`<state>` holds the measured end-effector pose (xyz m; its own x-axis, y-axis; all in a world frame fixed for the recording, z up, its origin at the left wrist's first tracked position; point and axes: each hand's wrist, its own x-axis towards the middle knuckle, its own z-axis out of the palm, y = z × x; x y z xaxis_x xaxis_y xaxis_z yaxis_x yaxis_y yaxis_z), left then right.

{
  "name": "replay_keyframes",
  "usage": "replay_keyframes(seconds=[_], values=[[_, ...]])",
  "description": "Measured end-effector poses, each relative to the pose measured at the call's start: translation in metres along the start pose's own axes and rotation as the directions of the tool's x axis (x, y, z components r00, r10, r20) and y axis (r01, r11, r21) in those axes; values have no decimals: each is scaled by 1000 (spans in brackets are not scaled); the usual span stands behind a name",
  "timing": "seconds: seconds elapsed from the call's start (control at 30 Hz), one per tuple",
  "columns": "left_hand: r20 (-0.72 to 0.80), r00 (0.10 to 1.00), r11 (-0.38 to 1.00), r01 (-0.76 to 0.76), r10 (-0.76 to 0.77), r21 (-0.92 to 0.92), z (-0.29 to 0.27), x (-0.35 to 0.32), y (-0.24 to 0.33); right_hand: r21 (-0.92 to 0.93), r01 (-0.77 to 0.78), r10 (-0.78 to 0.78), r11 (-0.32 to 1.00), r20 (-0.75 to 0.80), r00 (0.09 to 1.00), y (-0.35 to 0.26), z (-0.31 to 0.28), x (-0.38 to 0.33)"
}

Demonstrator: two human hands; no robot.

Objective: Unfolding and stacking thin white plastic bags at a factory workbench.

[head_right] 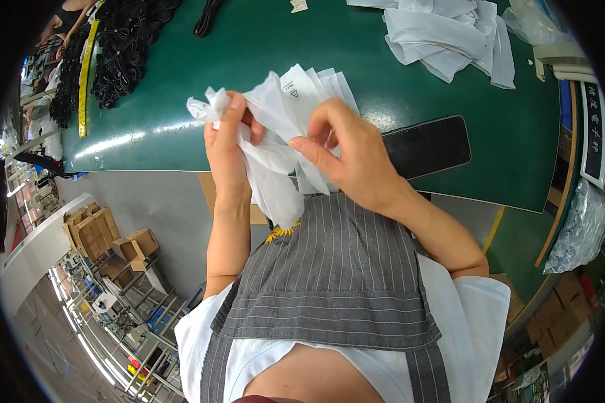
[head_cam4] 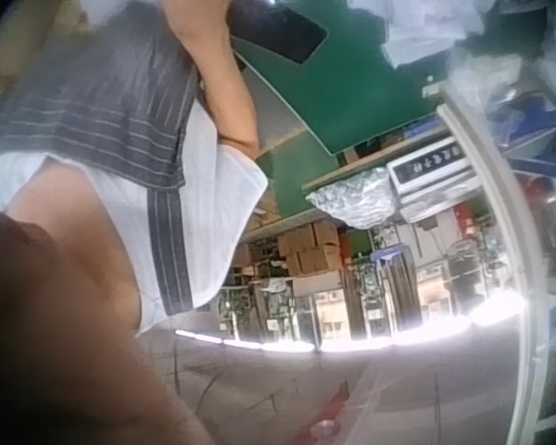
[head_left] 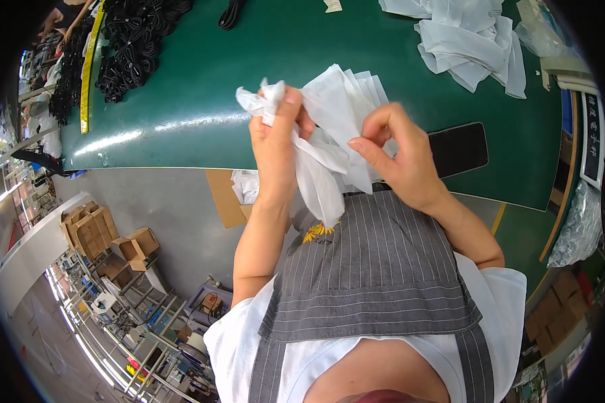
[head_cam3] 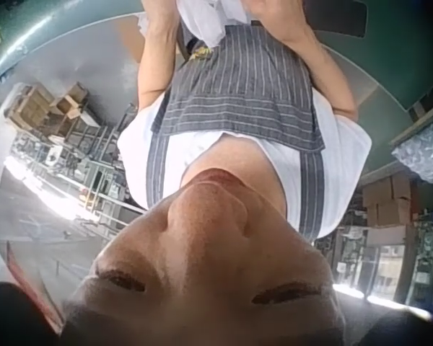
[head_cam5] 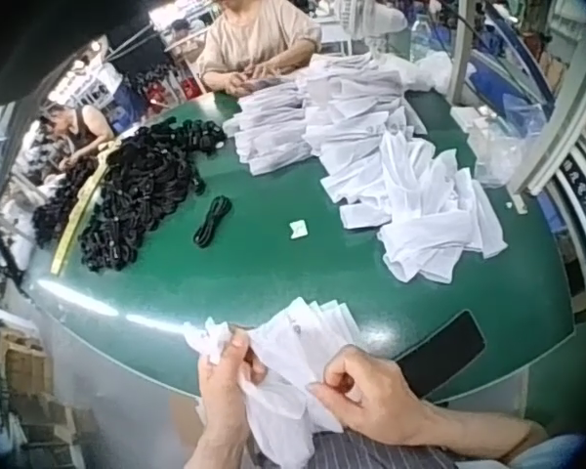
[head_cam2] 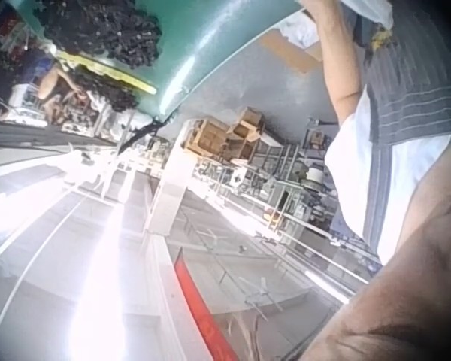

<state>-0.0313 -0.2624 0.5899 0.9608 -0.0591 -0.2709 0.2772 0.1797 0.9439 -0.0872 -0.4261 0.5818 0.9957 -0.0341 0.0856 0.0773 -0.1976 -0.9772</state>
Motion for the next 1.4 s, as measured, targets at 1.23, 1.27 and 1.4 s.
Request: replay_keyframes(seconds=[1.23,1.27,1.4], values=[[-40,998,999,44,-43,4,-35,27,-1,66,68,-79,995,191,978,-6,-22,-10],[-51,997,998,60,-59,27,-35,26,-2,67,69,-81,995,192,978,-6,-22,-10],[-107,994,999,13,-9,39,-38,25,-4,90,91,-100,992,104,989,-3,-24,-11]])
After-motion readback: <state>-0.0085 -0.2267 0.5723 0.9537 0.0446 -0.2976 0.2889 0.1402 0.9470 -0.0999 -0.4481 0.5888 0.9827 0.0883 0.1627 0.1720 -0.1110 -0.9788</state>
